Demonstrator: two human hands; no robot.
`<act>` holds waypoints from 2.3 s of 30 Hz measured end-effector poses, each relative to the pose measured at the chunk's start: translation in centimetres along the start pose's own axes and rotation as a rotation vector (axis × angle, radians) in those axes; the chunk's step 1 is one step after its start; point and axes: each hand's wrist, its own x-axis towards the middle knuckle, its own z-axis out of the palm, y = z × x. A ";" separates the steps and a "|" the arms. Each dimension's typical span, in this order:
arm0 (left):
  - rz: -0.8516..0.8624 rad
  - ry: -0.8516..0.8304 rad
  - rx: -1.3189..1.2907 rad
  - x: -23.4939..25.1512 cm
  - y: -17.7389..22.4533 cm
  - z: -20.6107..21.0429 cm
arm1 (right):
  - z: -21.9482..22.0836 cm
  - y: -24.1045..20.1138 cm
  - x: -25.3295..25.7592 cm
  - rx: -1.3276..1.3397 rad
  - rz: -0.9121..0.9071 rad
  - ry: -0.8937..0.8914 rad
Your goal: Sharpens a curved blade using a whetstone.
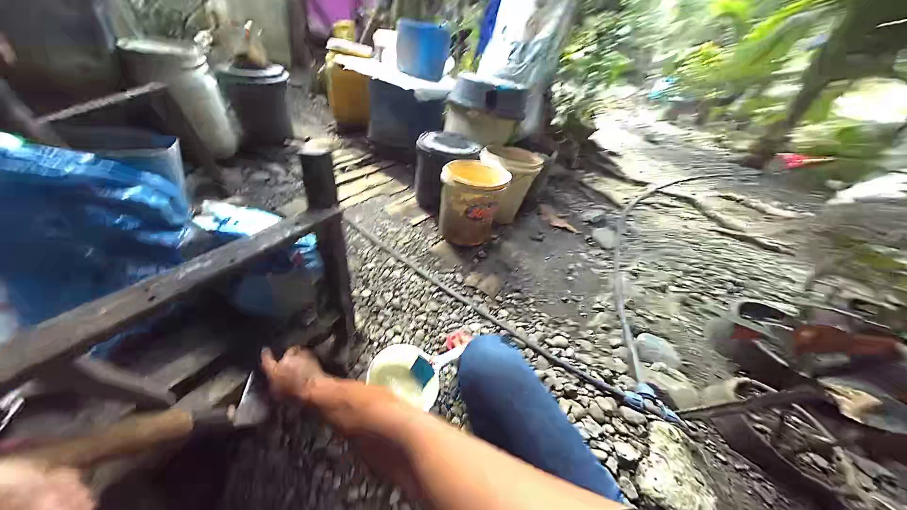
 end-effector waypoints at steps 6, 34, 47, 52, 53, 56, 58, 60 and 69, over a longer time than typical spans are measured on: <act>0.132 0.533 -0.461 -1.2 3.3 2.3 | -5.5 2.8 1.1 0.219 -0.146 -0.120; 0.069 0.576 -0.508 -2.7 4.3 1.8 | 8.2 22.1 -2.7 0.188 0.622 -0.139; 0.243 0.620 -0.585 -8.5 9.0 -0.5 | 7.5 18.9 -6.4 -0.032 0.308 -0.288; 0.202 0.577 -0.557 -7.3 7.8 -0.3 | 9.0 18.2 -6.8 -0.072 0.197 -0.277; 0.205 0.567 -0.562 -7.1 7.6 -0.2 | 9.4 17.7 -6.9 -0.075 0.174 -0.270; 0.203 0.536 -0.567 -7.4 7.4 -0.2 | 10.9 15.2 -7.5 -0.043 0.163 -0.279; 0.192 0.487 -0.570 -7.6 7.5 -0.3 | 11.3 13.1 -7.7 0.021 0.180 -0.270; 0.157 0.438 -0.557 -7.7 7.4 -0.5 | 11.8 11.3 -8.0 0.074 0.187 -0.263; 0.134 0.431 -0.706 -6.6 6.3 -1.6 | 14.6 11.5 -7.1 0.114 0.199 -0.198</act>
